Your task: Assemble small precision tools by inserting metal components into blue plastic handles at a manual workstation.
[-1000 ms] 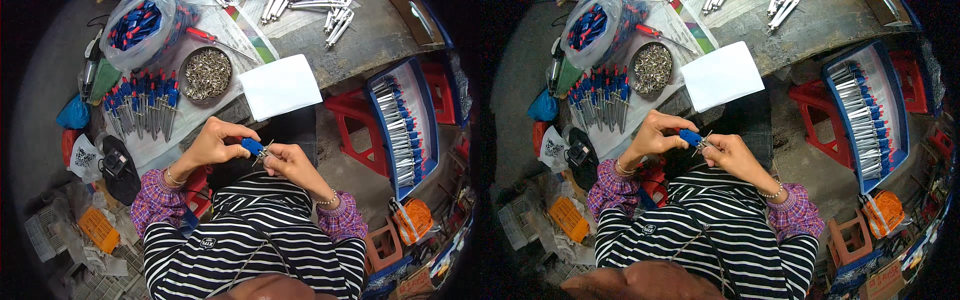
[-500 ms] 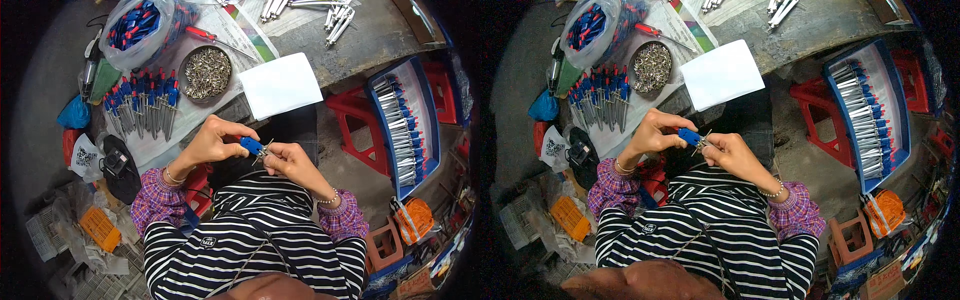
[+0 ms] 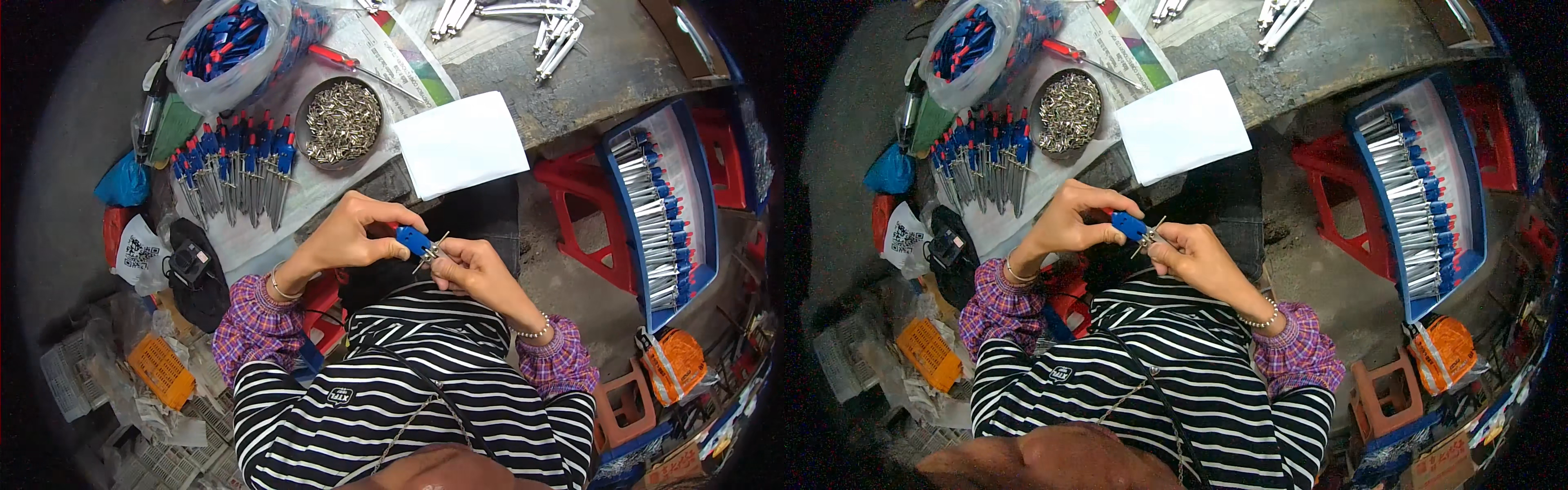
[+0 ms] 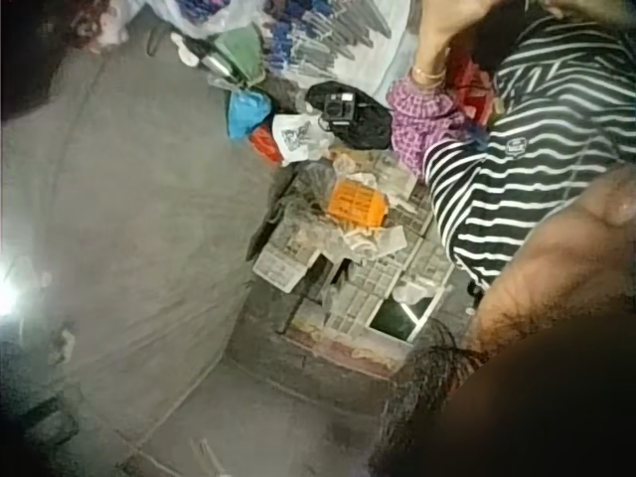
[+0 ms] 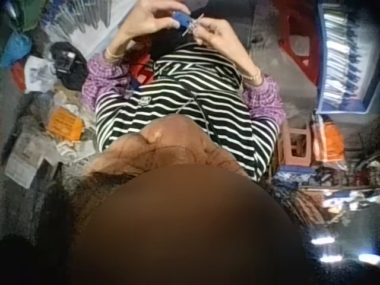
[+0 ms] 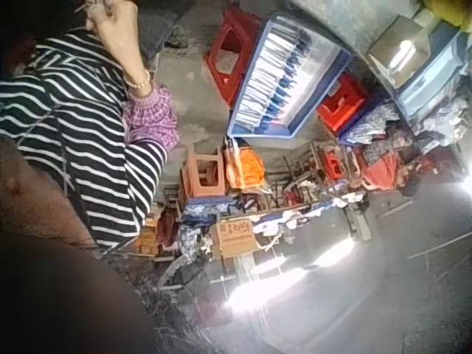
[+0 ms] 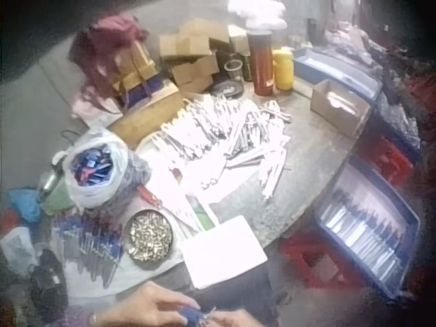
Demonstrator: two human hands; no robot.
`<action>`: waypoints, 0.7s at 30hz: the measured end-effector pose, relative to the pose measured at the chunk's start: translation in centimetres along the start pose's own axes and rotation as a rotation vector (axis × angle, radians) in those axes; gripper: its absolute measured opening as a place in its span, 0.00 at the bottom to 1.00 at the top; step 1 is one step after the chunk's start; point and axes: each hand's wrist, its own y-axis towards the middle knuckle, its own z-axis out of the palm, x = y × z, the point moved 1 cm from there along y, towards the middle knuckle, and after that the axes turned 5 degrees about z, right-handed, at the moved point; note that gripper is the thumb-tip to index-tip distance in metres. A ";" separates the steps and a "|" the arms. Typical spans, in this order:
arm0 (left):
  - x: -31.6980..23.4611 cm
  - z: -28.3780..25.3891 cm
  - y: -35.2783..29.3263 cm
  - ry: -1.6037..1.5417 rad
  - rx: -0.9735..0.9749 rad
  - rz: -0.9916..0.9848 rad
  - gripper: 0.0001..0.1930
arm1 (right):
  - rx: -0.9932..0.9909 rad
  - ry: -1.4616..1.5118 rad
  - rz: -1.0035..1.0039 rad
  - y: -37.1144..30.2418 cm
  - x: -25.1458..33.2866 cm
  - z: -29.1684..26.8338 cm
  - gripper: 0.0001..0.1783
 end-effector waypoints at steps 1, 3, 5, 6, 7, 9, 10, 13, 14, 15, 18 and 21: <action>-0.3 0.3 -0.1 -0.022 -0.057 0.041 0.19 | 0.011 -0.010 -0.004 0.0 -0.2 0.0 0.10; -1.8 -0.3 -0.3 -0.025 -0.102 0.030 0.23 | 0.011 0.074 0.031 -0.2 -0.8 -0.1 0.08; -1.9 -1.9 -0.3 0.120 -0.262 0.063 0.21 | -0.103 0.086 -0.036 -0.2 -1.1 -0.2 0.07; -1.7 -2.9 -0.3 0.244 -0.360 0.097 0.21 | -0.156 0.079 -0.065 -0.2 -1.4 -0.3 0.07; -1.5 -4.0 -0.4 0.397 -0.473 0.142 0.20 | -0.215 0.046 -0.043 -0.2 -1.2 -0.4 0.07; -0.9 -5.5 -0.2 0.556 -0.626 0.116 0.18 | -0.237 0.023 -0.048 -0.1 -1.0 -0.3 0.08; -0.6 -6.1 0.0 0.621 -0.676 0.120 0.17 | -0.271 0.008 -0.049 -0.1 -1.0 -0.2 0.08; 1.3 -6.5 0.9 0.887 -0.651 0.201 0.15 | -0.253 0.009 -0.068 0.1 -0.8 0.1 0.08; 1.7 -6.4 0.8 0.885 -0.650 0.203 0.15 | -0.248 0.007 -0.077 0.1 -0.8 0.2 0.08; 2.2 -6.4 0.8 0.809 -0.662 0.161 0.14 | -0.257 0.009 -0.077 0.1 -0.7 0.2 0.08; 2.8 -6.6 1.1 0.694 -0.684 0.138 0.09 | -0.249 0.049 -0.053 0.1 -0.6 0.3 0.08; 2.6 -6.7 1.2 0.592 -0.732 0.115 0.05 | -0.232 0.056 -0.045 0.2 -0.6 0.4 0.07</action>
